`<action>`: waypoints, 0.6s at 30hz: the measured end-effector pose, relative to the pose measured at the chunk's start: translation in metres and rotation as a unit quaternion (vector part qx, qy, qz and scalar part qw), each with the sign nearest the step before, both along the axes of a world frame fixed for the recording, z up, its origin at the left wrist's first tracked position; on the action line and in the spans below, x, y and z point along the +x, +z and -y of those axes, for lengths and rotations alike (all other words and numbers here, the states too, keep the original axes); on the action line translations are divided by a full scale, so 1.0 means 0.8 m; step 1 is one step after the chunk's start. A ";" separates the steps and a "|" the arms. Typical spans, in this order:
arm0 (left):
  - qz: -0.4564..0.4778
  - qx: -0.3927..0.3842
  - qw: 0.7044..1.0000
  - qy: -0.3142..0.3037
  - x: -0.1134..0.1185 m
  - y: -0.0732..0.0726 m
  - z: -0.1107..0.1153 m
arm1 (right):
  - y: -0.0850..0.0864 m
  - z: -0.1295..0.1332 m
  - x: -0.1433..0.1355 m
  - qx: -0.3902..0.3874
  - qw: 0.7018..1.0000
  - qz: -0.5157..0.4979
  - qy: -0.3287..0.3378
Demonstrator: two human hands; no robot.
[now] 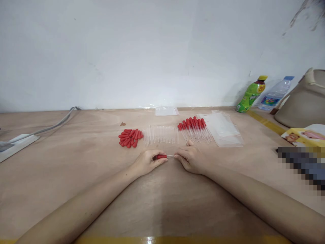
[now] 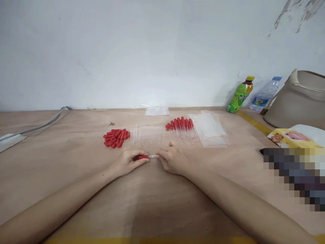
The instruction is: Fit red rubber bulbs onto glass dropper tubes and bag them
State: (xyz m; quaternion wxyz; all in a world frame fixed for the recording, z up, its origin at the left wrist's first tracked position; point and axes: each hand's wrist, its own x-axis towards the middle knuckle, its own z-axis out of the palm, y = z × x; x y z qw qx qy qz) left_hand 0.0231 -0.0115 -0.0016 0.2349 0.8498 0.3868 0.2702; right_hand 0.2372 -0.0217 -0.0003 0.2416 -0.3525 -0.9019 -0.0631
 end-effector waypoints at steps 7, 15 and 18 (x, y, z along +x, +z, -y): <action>0.010 0.004 1.000 0.014 0.000 -0.001 -0.001 | -0.004 -0.003 -0.006 -0.053 0.999 -0.006 -0.011; -0.001 0.040 0.999 0.014 -0.004 0.005 -0.003 | 0.015 -0.003 0.006 -0.051 0.998 0.028 0.002; 0.009 0.047 0.998 0.036 -0.007 0.003 -0.006 | 0.021 -0.014 0.020 -0.083 0.996 -0.014 -0.041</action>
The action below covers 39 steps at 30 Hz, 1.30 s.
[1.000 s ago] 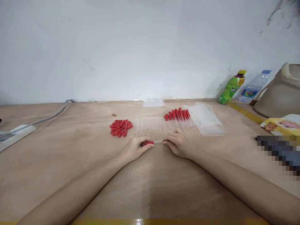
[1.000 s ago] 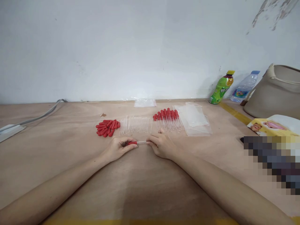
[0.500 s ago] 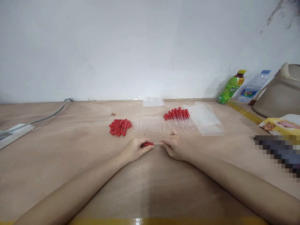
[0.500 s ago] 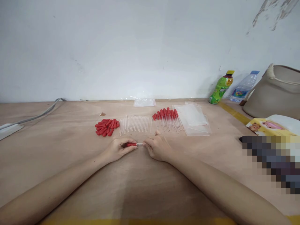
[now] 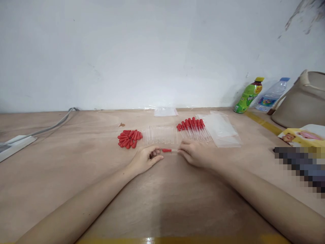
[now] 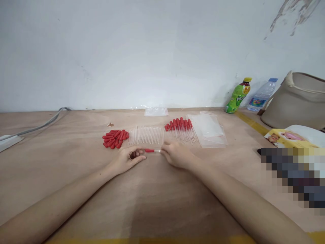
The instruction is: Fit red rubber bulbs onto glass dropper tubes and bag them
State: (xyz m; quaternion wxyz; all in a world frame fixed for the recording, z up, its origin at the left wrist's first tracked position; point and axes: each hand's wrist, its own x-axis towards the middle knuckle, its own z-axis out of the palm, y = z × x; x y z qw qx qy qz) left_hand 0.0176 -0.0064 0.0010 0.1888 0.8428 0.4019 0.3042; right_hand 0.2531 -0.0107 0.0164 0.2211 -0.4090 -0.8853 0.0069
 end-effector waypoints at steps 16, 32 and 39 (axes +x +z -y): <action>-0.033 0.030 0.998 -0.037 -0.001 0.001 -0.005 | 0.004 -0.089 -0.003 -0.113 0.905 -0.030 -0.409; -0.027 0.038 0.998 -0.040 -0.001 0.000 -0.004 | 0.002 -0.072 -0.041 -0.112 0.921 0.059 -0.369; -0.040 0.110 0.993 0.033 -0.008 -0.003 -0.009 | 0.003 -0.065 -0.049 -0.101 0.927 0.066 -0.354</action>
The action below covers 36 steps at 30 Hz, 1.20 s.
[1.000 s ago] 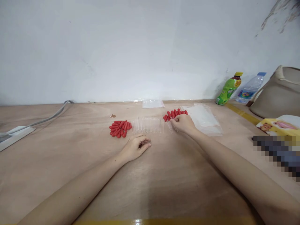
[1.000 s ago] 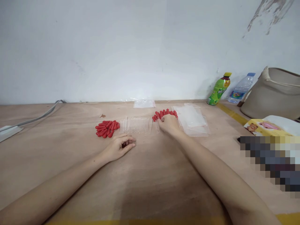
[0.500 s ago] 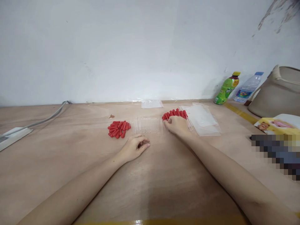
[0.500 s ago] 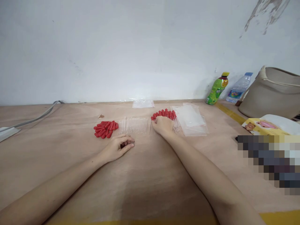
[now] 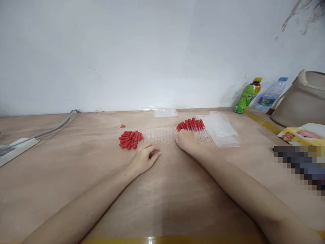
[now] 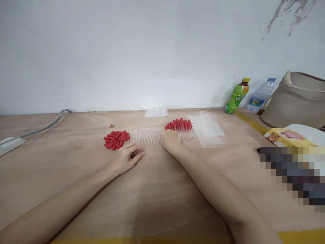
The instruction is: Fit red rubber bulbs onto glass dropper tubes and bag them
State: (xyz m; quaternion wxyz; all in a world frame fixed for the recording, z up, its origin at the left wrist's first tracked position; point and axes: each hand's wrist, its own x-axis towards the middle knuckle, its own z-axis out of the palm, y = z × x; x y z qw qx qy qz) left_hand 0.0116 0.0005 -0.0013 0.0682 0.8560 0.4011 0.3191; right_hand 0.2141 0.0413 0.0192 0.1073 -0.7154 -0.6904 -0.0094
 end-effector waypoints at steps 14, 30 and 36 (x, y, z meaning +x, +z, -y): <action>-0.126 0.110 0.938 0.305 -0.052 0.022 -0.038 | -0.014 0.083 0.041 0.225 0.963 0.060 0.136; -0.038 0.139 0.951 0.274 -0.039 0.027 -0.032 | -0.008 0.080 0.042 0.181 0.969 -0.009 0.168; -0.034 0.086 0.996 -0.001 -0.010 0.021 0.005 | -0.016 0.076 0.048 0.165 0.957 -0.071 0.226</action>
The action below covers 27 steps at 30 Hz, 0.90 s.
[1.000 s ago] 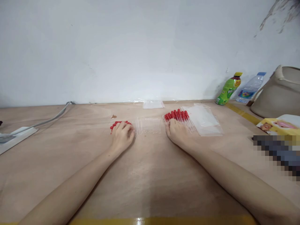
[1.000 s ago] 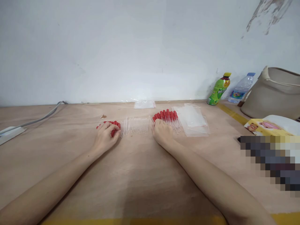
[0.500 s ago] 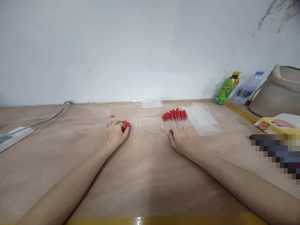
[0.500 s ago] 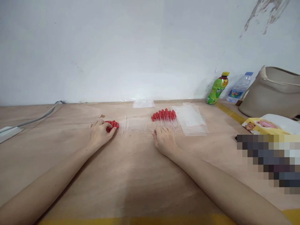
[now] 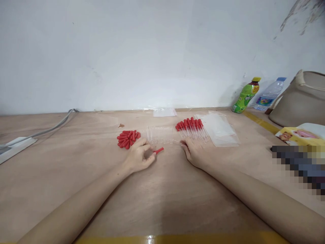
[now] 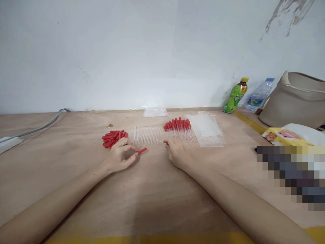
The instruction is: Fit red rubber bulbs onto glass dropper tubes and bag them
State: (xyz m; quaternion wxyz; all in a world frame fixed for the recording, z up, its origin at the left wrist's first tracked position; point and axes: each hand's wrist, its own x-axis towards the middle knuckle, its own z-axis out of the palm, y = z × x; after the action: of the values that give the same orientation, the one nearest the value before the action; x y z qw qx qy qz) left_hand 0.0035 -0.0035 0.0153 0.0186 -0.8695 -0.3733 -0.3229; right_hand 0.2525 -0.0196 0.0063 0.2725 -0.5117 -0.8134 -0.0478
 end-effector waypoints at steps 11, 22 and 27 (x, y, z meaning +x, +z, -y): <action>0.015 -0.101 0.994 -0.035 0.026 -0.016 0.009 | -0.017 0.003 -0.004 0.040 0.995 0.026 0.083; 0.099 -0.172 0.980 -0.015 0.031 -0.019 0.009 | -0.011 0.012 -0.013 -0.001 0.990 -0.040 0.136; 0.102 -0.212 0.971 -0.045 0.031 -0.020 0.010 | -0.011 0.012 -0.014 -0.033 0.986 -0.069 0.151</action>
State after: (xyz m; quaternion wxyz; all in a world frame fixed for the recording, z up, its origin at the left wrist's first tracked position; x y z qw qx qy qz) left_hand 0.0279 -0.0111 -0.0009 -0.2193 -0.8317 -0.3940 -0.3240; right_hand 0.2412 -0.0294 -0.0022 0.3150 -0.3936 -0.8618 0.0561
